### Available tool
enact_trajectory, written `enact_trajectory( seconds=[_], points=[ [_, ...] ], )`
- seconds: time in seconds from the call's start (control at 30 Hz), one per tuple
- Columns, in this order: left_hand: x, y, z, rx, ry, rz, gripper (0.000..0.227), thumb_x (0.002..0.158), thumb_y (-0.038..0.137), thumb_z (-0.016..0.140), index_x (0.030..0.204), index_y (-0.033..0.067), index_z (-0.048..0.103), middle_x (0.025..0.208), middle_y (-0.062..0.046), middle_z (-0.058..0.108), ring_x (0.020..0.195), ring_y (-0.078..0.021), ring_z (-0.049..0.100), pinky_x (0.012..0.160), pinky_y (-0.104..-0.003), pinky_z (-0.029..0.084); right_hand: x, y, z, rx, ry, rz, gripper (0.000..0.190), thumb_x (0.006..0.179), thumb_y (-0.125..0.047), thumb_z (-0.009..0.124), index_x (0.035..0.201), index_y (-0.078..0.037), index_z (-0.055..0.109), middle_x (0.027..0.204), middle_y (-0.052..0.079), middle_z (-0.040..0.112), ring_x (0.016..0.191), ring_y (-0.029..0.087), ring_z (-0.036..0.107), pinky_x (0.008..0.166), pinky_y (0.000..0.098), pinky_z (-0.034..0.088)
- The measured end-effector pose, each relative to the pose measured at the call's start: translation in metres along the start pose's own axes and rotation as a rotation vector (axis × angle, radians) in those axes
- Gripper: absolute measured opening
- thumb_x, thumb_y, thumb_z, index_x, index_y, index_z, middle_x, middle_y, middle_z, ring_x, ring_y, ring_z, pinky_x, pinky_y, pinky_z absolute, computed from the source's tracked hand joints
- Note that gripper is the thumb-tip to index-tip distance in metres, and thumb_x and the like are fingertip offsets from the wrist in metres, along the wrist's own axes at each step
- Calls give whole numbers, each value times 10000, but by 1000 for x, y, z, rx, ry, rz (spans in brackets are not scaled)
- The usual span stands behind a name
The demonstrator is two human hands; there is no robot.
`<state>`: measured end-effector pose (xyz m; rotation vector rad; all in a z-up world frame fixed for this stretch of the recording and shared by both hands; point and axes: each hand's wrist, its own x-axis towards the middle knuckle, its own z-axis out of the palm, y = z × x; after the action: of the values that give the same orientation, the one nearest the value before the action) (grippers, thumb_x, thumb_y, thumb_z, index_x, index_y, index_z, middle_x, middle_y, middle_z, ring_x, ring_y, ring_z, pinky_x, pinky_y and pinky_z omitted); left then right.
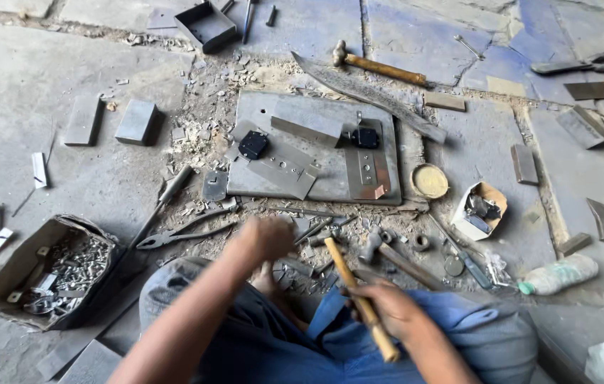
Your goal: The person sits on the floor and assembles a metal lock mechanism onto a rectangular metal plate. They use a hammer to tap a black component into place, then use a screwdriver to tighten screws. The person repeats this process for a second unit, handling screws, plates, and lock bodies.
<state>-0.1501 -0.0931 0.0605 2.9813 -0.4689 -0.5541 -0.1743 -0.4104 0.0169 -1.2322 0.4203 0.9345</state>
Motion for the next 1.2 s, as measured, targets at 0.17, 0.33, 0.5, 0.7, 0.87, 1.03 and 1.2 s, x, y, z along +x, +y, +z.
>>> enact_trajectory(
  seconds=[0.17,0.33,0.5,0.7,0.87,1.03,1.2],
  points=[
    [56,-66,13,-238,241,-288,470,962,495,597,1211,100,649,1240,-113,699,1122,-260,683,962,-400,558,23,17,26,-226,224,17,663,868,-49,717,1485,-150,499,826,58,624,597,160,585,441,325,486],
    [94,-63,35,-359,183,-372,489,994,328,480,1412,75,452,1477,-110,434,1106,-311,682,901,-426,576,-7,-22,77,-528,289,-202,748,863,-32,697,1537,-239,445,745,12,645,508,136,556,393,294,478],
    [101,-61,52,-387,117,-388,558,1025,177,360,1569,76,290,1667,-87,201,1058,-338,718,857,-449,596,43,-82,121,-1115,409,-864,591,960,-156,717,1514,-116,518,801,154,703,646,220,613,594,359,546],
    [98,-55,41,-229,12,-343,657,1004,91,388,1602,-44,154,1694,-214,76,1007,-322,742,769,-404,620,99,-94,158,-1264,483,-1304,578,944,-135,677,1504,-94,539,1035,220,758,882,313,717,746,421,573],
    [91,-52,27,-126,-54,-287,688,1017,114,447,1583,-126,139,1666,-331,68,988,-300,755,709,-356,628,111,-82,159,-1110,543,-920,562,976,-159,644,1519,-149,498,1056,205,768,848,285,750,715,396,590],
    [99,-55,29,-229,-27,-314,719,1000,121,477,1576,-122,122,1666,-309,42,995,-306,745,708,-358,629,132,-82,143,-1224,475,-981,562,946,-114,642,1492,-116,508,1270,209,711,951,281,753,801,354,610],
    [108,-50,62,-323,39,-381,701,1004,130,476,1603,-36,154,1698,-209,62,1027,-324,742,764,-397,631,123,-54,142,-1192,430,-1085,540,941,-70,650,1475,-87,572,1299,221,685,1138,313,704,927,361,572]
  ],
)
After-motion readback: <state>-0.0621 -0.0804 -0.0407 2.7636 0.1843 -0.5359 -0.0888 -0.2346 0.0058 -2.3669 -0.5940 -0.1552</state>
